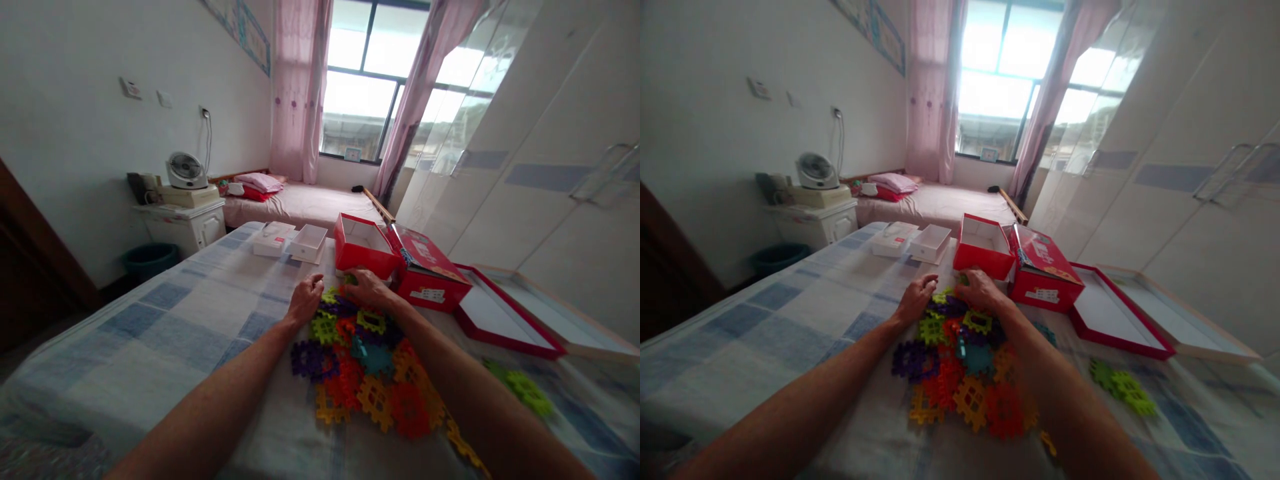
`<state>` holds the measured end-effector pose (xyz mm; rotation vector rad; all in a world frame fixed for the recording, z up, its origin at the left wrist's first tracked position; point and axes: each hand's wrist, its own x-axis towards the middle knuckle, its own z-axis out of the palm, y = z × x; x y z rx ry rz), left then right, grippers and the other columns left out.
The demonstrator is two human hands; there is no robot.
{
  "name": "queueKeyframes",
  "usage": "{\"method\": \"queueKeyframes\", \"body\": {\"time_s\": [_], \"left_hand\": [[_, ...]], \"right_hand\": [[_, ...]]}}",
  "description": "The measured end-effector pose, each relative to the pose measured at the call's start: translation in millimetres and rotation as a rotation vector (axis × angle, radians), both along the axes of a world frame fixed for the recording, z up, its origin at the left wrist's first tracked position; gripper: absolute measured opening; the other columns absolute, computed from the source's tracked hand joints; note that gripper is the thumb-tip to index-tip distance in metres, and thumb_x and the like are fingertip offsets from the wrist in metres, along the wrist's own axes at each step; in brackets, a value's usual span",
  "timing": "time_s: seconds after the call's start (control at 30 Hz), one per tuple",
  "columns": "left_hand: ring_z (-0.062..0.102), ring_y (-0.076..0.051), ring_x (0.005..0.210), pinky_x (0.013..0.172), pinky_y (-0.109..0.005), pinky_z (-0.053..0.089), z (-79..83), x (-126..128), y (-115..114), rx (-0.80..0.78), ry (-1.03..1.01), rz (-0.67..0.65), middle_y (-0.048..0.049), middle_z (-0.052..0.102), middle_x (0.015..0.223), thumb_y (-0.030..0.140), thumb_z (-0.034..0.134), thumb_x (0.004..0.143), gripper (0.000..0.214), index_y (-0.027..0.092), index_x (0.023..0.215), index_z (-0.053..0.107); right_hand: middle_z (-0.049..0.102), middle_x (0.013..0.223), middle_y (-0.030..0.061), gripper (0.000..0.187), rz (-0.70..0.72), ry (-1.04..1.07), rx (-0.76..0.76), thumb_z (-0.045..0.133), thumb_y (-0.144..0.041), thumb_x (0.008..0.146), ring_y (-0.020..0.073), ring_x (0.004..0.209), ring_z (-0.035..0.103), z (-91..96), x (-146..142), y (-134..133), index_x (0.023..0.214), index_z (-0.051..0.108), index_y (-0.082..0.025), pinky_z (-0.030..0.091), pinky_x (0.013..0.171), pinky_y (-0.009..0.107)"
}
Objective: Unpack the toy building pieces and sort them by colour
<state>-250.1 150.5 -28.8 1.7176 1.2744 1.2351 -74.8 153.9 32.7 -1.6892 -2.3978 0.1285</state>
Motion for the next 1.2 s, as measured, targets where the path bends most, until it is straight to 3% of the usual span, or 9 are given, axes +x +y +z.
{"method": "queueKeyframes", "body": {"time_s": [0.07,0.2,0.37,0.5,0.6,0.77,1.0,1.2], "left_hand": [[0.063,-0.021,0.097,0.087,-0.030,0.045,2.3,0,-4,0.003,0.030,-0.010,-0.0114,0.070,0.104,0.027,0.047,0.081,0.034,0.012,0.105,0.067],[0.065,-0.020,0.084,0.077,-0.028,0.046,7.8,-1,-12,0.039,0.181,-0.079,-0.0057,0.073,0.088,0.033,0.050,0.082,0.029,0.018,0.092,0.072],[0.061,-0.021,0.092,0.084,-0.029,0.044,7.7,-4,-9,0.042,0.365,0.090,-0.0089,0.069,0.100,0.021,0.053,0.076,0.026,0.016,0.094,0.072],[0.059,-0.020,0.092,0.086,-0.029,0.043,8.2,-6,-7,0.043,0.428,0.145,-0.0081,0.067,0.094,0.019,0.049,0.077,0.022,0.018,0.078,0.071],[0.058,-0.019,0.089,0.084,-0.028,0.042,9.6,-5,-9,0.042,0.438,0.145,-0.0070,0.066,0.090,0.021,0.048,0.079,0.022,0.018,0.074,0.069],[0.058,-0.018,0.089,0.084,-0.027,0.041,8.6,-5,-9,0.058,0.423,0.137,-0.0073,0.066,0.091,0.022,0.046,0.081,0.023,0.017,0.074,0.067],[0.059,-0.017,0.082,0.074,-0.025,0.041,12.0,-5,-12,0.049,0.411,0.149,-0.0058,0.065,0.083,0.027,0.046,0.084,0.027,0.019,0.067,0.065],[0.058,-0.016,0.077,0.073,-0.026,0.040,10.3,-4,-11,0.034,0.389,0.165,-0.0056,0.065,0.086,0.027,0.049,0.083,0.021,0.018,0.071,0.064]], "right_hand": [[0.060,0.117,0.0129,0.042,-0.014,-0.003,0.042,0.050,-0.028,0.083,0.0202,0.105,0.054,4.6,2,0,0.119,0.057,-0.010,0.040,0.089,0.025],[0.063,0.104,0.0121,0.031,-0.018,-0.052,0.037,0.054,-0.030,0.079,0.0200,0.095,0.057,9.1,-4,3,0.102,0.064,-0.012,0.042,0.080,0.025],[0.067,0.098,0.0077,0.031,0.034,-0.138,-0.063,0.059,-0.030,0.073,0.0194,0.088,0.060,6.8,-21,12,0.101,0.068,-0.019,0.043,0.072,0.023],[0.069,0.103,0.0061,0.036,0.053,-0.204,-0.114,0.060,-0.023,0.071,0.0188,0.089,0.062,4.4,-31,22,0.106,0.069,-0.022,0.044,0.070,0.022],[0.071,0.097,0.0045,0.030,0.061,-0.244,-0.130,0.058,-0.021,0.072,0.0174,0.084,0.062,2.8,-35,25,0.099,0.071,-0.024,0.043,0.067,0.021],[0.069,0.099,0.0107,0.025,0.087,-0.270,-0.084,0.058,-0.017,0.072,0.0208,0.091,0.061,0.0,-33,19,0.094,0.070,-0.017,0.043,0.071,0.023],[0.064,0.115,0.0106,0.041,0.111,-0.206,-0.008,0.051,-0.021,0.080,0.0201,0.102,0.058,-3.5,-9,16,0.120,0.059,-0.015,0.043,0.082,0.025],[0.070,0.103,0.0077,0.029,0.164,-0.216,-0.078,0.056,-0.020,0.076,0.0184,0.091,0.062,0.0,-21,15,0.101,0.070,-0.020,0.044,0.074,0.022]]}}
